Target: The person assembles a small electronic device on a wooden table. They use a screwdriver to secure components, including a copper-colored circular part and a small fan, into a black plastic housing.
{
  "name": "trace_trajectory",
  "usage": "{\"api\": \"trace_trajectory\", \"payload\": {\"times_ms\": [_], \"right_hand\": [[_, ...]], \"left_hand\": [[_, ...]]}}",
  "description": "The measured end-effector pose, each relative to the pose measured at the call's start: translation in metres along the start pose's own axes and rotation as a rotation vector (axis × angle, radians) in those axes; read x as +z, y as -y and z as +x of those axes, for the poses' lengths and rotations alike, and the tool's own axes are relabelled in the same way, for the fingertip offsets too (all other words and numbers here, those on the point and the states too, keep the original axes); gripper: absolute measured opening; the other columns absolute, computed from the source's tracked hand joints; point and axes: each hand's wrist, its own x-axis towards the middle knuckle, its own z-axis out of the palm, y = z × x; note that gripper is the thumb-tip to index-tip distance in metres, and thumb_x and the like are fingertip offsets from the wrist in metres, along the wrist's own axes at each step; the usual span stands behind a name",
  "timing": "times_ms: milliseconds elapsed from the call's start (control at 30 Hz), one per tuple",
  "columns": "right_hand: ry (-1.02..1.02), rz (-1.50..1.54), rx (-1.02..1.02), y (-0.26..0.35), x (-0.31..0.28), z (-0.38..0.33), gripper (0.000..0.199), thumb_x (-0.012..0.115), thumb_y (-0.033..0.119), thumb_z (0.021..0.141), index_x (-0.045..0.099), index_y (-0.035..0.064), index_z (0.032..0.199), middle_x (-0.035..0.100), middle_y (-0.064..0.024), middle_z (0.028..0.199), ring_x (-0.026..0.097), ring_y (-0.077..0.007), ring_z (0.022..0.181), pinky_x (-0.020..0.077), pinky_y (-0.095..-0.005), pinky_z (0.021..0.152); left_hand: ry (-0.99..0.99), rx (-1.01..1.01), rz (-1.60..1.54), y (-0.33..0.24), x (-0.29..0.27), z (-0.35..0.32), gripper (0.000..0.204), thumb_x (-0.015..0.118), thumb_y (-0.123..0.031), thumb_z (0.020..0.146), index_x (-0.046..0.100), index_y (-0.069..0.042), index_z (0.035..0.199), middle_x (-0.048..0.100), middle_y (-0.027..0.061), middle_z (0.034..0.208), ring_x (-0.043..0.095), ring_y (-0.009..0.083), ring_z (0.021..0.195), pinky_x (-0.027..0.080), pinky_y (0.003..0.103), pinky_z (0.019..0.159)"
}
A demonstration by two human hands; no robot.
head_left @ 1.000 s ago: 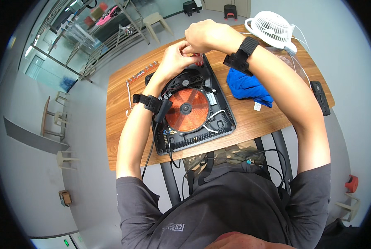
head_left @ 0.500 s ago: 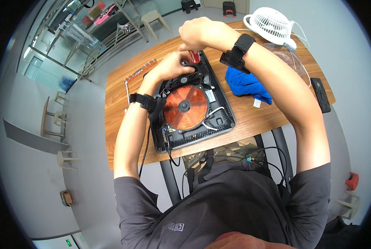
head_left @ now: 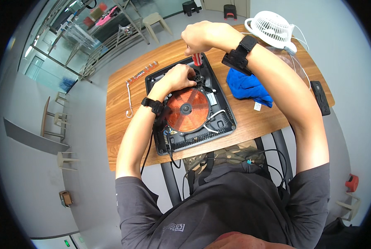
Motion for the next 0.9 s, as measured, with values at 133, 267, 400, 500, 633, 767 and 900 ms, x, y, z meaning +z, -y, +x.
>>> {"api": "trace_trajectory", "payload": {"times_ms": [133,267,400,500,633,767,900], "right_hand": [[-0.067,0.028,-0.007,-0.006,0.007,0.0,0.04,0.069,0.035,0.09,0.07,0.0006,0.11,0.074,-0.0194,0.101,0.072,-0.0361,0.097,0.058,-0.0452,0.085],[-0.065,0.084,-0.03,-0.007,0.006,-0.005,0.036,0.068,0.028,0.09,0.067,0.0011,0.114,0.073,-0.02,0.102,0.071,-0.0367,0.1,0.0572,-0.0451,0.085],[0.025,0.025,-0.049,-0.003,0.007,0.007,0.038,0.07,0.026,0.09,0.066,0.0005,0.117,0.073,-0.0204,0.104,0.071,-0.0373,0.099,0.0573,-0.0456,0.083],[0.076,0.032,0.025,0.001,-0.001,0.004,0.043,0.07,0.028,0.09,0.065,-0.0012,0.12,0.073,-0.0211,0.105,0.071,-0.0371,0.099,0.0576,-0.046,0.083],[-0.004,0.041,0.038,0.001,0.007,0.006,0.05,0.071,0.03,0.089,0.061,-0.0021,0.126,0.073,-0.0222,0.105,0.071,-0.0373,0.098,0.0577,-0.0466,0.082],[-0.037,0.082,-0.053,0.001,0.007,0.003,0.053,0.072,0.03,0.088,0.058,-0.0024,0.128,0.072,-0.0236,0.106,0.071,-0.0379,0.098,0.0574,-0.0461,0.083],[-0.036,0.08,-0.102,0.001,0.01,0.009,0.048,0.072,0.026,0.087,0.061,-0.0046,0.123,0.072,-0.024,0.104,0.071,-0.0378,0.098,0.0571,-0.0455,0.081]], "left_hand": [[-0.023,0.025,-0.043,0.0,0.0,0.002,0.034,0.079,-0.02,0.072,0.072,0.005,0.093,0.07,0.0235,0.091,0.068,0.0384,0.088,0.054,0.042,0.083],[0.014,0.013,-0.036,-0.006,-0.005,0.002,0.033,0.079,-0.02,0.071,0.071,0.005,0.091,0.07,0.0229,0.087,0.068,0.0377,0.083,0.054,0.041,0.08],[-0.021,0.036,-0.046,-0.001,-0.001,0.003,0.034,0.079,-0.019,0.071,0.072,0.005,0.094,0.071,0.0231,0.089,0.069,0.0376,0.084,0.054,0.042,0.08],[-0.014,0.025,-0.057,-0.002,-0.001,0.002,0.035,0.082,-0.02,0.072,0.072,0.004,0.096,0.072,0.0222,0.09,0.07,0.0369,0.086,0.055,0.041,0.082],[-0.033,-0.005,-0.083,-0.001,-0.003,-0.003,0.038,0.085,-0.022,0.075,0.072,0.004,0.099,0.074,0.0205,0.092,0.071,0.0355,0.089,0.056,0.04,0.084],[-0.009,-0.033,-0.077,-0.001,-0.002,-0.003,0.038,0.085,-0.023,0.076,0.073,0.003,0.101,0.074,0.0203,0.097,0.071,0.0344,0.092,0.056,0.04,0.085],[0.008,0.001,-0.075,-0.005,-0.008,-0.004,0.037,0.086,-0.022,0.077,0.072,0.003,0.1,0.074,0.0203,0.099,0.071,0.0313,0.094,0.056,0.04,0.085]]}}
